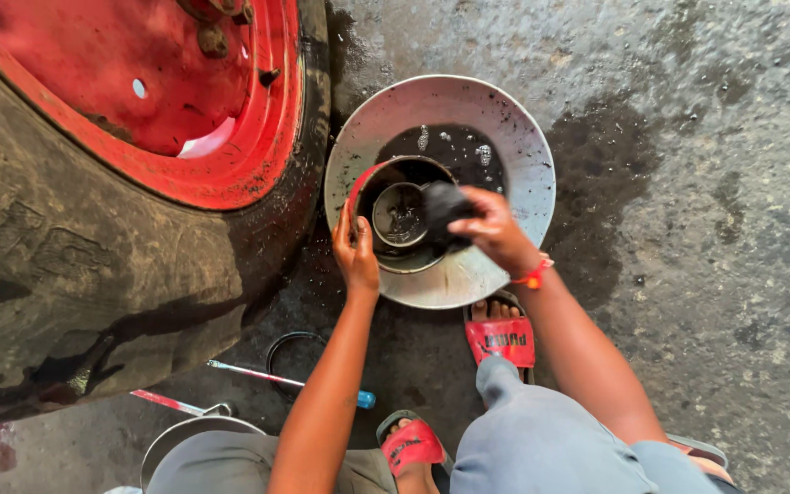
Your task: The person cleans a red metal filter housing and its internal components by scrubbing them with a cloth dipped in oil inside a metal basin, then wiping the surfaces and reassembling the parts.
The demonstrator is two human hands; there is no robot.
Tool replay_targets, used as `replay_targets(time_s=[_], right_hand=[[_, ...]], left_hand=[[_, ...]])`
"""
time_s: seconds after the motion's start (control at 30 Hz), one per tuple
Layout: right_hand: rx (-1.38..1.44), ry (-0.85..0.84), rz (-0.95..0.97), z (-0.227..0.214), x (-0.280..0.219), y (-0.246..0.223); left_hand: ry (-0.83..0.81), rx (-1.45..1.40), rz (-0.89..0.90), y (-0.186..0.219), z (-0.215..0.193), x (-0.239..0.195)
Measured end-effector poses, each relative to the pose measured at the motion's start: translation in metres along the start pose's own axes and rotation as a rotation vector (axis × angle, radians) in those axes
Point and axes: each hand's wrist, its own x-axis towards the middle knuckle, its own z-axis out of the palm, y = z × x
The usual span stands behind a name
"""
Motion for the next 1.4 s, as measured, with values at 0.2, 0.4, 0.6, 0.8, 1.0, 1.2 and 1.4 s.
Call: replay_targets(time_s=[0.2, 0.4, 0.6, 0.8, 1.0, 1.2, 1.4], right_hand=[[-0.322, 0.391, -0.147, -0.052, -0.005, -0.003], [-1.173, 0.666, -0.363, -0.058, 0.006, 0.005], [-1.415, 0.391, -0.164, -0.042, 0.019, 0.042], [-2.274, 0.087, -0.159, -0.036, 0.016, 0.113], [-1.666, 0.195, 0.088, -0.039, 0.024, 0.109], [-1.676, 0.185, 0.085, -0.019, 0.034, 0.077], [-1.298, 0.208, 0.330, -0.032, 0.018, 0.083]], left_hand=[[-0.031, -0.260, -0.317, -0.008, -0.010, 0.002], [-0.017, -0.426, -0.481, -0.003, -0.014, 0.001], [-0.069, -0.541, -0.542, 0.009, -0.021, 0.005], [-0.155, -0.705, -0.785, 0.027, -0.022, 0.009], [-0.376, -0.968, -0.812, 0.042, -0.024, 0.004], [-0.554, -1.073, -0.801, 0.038, -0.023, -0.004], [-0.741, -1.280, -0.566, 0.010, -0.019, -0.003]])
